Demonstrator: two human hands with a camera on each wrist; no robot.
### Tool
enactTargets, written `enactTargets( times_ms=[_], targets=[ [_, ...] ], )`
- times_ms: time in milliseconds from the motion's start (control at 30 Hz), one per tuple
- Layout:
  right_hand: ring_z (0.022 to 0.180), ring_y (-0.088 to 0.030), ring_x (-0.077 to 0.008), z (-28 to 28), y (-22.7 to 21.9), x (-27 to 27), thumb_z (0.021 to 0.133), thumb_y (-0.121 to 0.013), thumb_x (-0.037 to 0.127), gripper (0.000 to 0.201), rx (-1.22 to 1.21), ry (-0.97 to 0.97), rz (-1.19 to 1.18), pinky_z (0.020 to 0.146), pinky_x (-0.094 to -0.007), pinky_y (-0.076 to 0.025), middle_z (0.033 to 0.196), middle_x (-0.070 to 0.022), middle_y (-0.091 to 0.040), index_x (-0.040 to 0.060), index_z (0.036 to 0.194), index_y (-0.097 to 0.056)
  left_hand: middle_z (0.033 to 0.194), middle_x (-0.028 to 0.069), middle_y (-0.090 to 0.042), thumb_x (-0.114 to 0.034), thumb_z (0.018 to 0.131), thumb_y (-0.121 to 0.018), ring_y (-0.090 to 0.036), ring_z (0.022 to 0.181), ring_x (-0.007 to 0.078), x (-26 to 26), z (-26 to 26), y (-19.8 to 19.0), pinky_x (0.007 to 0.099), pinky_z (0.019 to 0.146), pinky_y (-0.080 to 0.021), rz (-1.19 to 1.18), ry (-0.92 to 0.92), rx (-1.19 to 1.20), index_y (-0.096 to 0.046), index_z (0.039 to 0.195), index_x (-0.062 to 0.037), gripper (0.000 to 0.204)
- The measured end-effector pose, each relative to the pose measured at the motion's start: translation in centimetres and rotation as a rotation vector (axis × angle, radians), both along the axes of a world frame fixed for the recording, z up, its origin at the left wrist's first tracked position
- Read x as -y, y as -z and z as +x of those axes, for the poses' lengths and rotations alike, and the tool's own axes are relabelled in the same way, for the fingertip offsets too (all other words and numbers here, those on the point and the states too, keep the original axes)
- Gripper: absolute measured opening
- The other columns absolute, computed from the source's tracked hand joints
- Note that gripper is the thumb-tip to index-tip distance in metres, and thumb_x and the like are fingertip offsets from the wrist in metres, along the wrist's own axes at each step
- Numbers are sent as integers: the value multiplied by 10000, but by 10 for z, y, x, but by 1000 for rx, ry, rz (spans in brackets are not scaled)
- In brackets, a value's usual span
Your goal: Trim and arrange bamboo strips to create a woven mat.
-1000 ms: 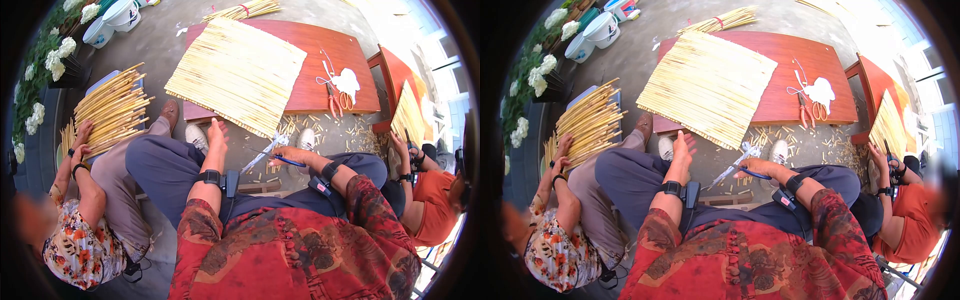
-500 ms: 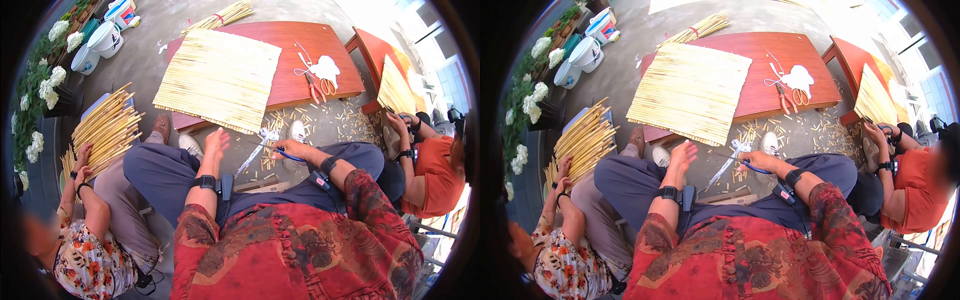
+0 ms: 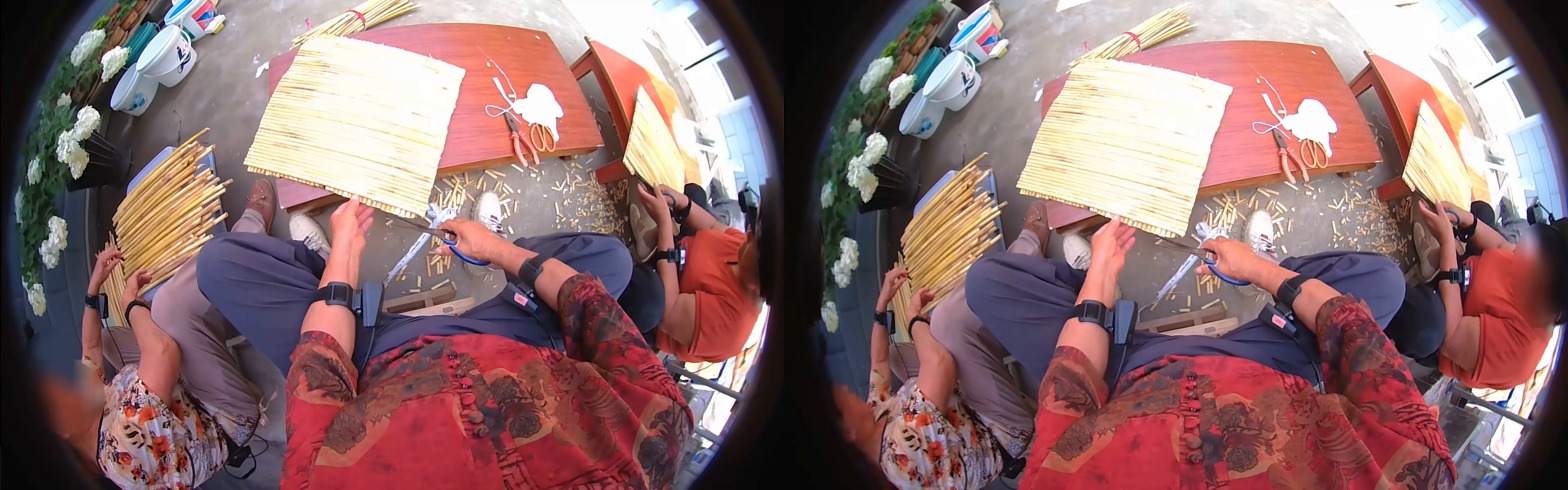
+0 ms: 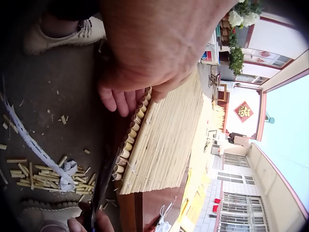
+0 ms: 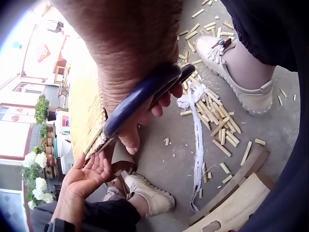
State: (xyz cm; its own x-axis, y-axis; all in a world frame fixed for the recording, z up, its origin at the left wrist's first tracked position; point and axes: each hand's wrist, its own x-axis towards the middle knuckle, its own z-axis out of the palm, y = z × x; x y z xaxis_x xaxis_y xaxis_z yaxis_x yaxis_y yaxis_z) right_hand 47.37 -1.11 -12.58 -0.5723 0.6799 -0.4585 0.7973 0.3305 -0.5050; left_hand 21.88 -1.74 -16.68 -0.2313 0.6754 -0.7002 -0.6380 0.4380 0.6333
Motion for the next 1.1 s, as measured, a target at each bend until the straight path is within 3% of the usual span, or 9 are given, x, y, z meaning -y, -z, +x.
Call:
enactTargets(
  times_ms=[200, 433, 500, 833, 1033, 1100],
  targets=[
    [943, -519, -314, -6, -4, 0, 701, -582, 530, 602, -1, 127, -42, 794, -382, -416, 995, -165, -537, 73, 1087, -516, 935, 101, -583, -240, 807, -584, -559, 871, 232, -1, -1, 4, 365, 719, -412, -11, -16, -30, -514, 993, -44, 280],
    [898, -541, -290, -12, 2, 1, 697, -613, 497, 597, -37, 88, 102, 778, -350, -435, 925, -151, -557, 34, 1064, -529, 921, 88, -593, -213, 794, -600, -568, 855, 214, 0, -3, 12, 362, 702, -422, -17, -17, -57, -520, 989, -37, 274],
    [919, -533, -314, -12, 2, 0, 698, -599, 510, 589, -19, 102, 52, 783, -388, -430, 970, -160, -546, 80, 1093, -522, 922, 90, -592, -210, 793, -600, -567, 858, 215, -1, -3, 11, 364, 705, -423, -16, -21, -55, -520, 992, -36, 276],
    [858, -554, -333, -10, 2, -4, 725, -587, 475, 515, -100, 31, 118, 742, -401, -439, 878, -181, -579, 40, 998, -553, 930, 87, -590, -178, 806, -569, -556, 885, 215, 0, -2, 6, 372, 719, -419, -29, -19, -81, -519, 987, -30, 239],
    [811, -561, -355, -10, -4, -5, 760, -570, 413, 428, -74, -55, 96, 716, -415, -439, 828, -199, -588, 26, 942, -551, 994, 128, -563, -330, 857, -486, -523, 956, 254, -1, -5, 12, 420, 786, -391, -26, -38, -76, -512, 987, -21, 336],
    [853, -558, -349, -8, -8, -8, 747, -570, 452, 466, 81, -146, -3, 720, -421, -434, 859, -194, -585, 50, 981, -544, 1030, 144, -556, -344, 874, -435, -529, 962, 249, 1, -5, 11, 393, 768, -401, -41, -114, -67, -475, 1085, 6, 410]
  ],
)
